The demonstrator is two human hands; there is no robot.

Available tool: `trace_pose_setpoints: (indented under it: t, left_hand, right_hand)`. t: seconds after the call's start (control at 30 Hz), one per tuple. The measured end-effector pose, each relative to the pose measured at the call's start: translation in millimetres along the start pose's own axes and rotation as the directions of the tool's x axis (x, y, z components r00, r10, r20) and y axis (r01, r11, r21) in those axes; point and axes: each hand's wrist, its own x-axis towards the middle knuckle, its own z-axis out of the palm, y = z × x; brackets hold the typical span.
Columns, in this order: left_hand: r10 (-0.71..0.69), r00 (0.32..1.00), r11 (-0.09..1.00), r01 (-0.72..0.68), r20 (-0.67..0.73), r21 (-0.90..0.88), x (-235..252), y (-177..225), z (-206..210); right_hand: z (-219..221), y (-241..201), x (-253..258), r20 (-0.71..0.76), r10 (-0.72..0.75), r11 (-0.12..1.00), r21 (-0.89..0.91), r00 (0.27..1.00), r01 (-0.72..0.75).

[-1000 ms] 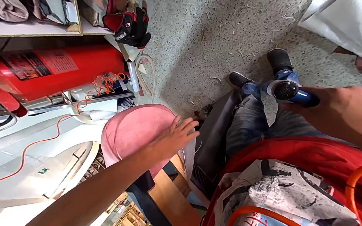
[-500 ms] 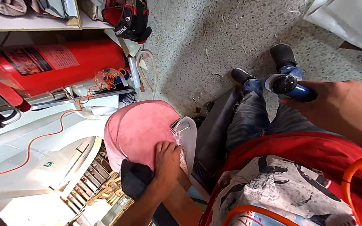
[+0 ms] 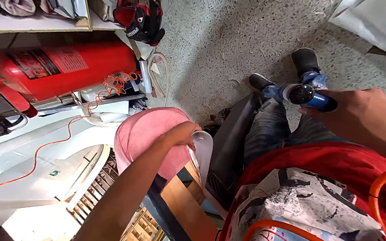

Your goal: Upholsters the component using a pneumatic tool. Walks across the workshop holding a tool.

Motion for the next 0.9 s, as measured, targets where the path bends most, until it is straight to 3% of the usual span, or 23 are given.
trace_pose_setpoints:
  t: [0.1, 0.17, 0.27, 0.37, 0.47, 0.6, 0.73, 0.8, 0.87, 0.9]
  left_hand:
    - [0.056, 0.998, 0.996, -0.055, 0.013, -0.071, -11, 4, -24]
    - [0.036, 0.999, 0.999, -0.037, -0.036, -0.016, -33, 12, -38]
    - [0.041, 0.996, 0.980, -0.025, -0.080, 0.199, -70, 19, -48]
    - [0.083, 0.995, 0.886, -0.052, -0.046, 0.461, -84, 38, -52]
    - [-0.057, 0.998, 0.852, 0.047, 0.004, 0.522, -79, 65, -51]
    - [-0.290, 0.956, 0.865, 0.248, 0.032, 0.435, -76, 84, -46]
    - [-0.351, 0.935, 0.832, 0.287, 0.050, 0.474, -82, 79, -34]
    - [-0.345, 0.938, 0.881, 0.313, 0.026, 0.356, -85, 71, -27]
    - [-0.347, 0.917, 0.938, 0.343, -0.199, -0.054, -95, 63, -20]
    - [-0.401, 0.863, 0.909, 0.335, -0.306, -0.247, -99, 63, -20]
  right_hand:
    - [-5, 5, -3, -0.006, 0.010, 1.000, 0.003, 1.000, -0.010]
    - [-7, 11, -4, -0.004, 0.019, 1.000, 0.000, 1.000, -0.019]
    - [-6, 18, 2, -0.005, 0.009, 1.000, -0.015, 1.000, -0.009]
    - [-2, 18, 8, -0.003, -0.001, 1.000, -0.017, 1.000, 0.001]
    - [-4, 3, 11, 0.014, -0.006, 1.000, -0.029, 1.000, 0.006]
    - [-8, -16, 10, 0.018, 0.008, 1.000, -0.019, 1.000, -0.007]
    - [-8, -19, 11, 0.027, 0.006, 1.000, -0.025, 1.000, -0.005]
    - [-6, -19, 12, 0.029, 0.007, 1.000, -0.025, 1.000, -0.006]
    - [-6, -18, 13, 0.035, 0.010, 1.000, -0.021, 0.999, -0.009]
    - [-6, -17, 13, 0.035, 0.014, 1.000, -0.024, 0.999, -0.013]
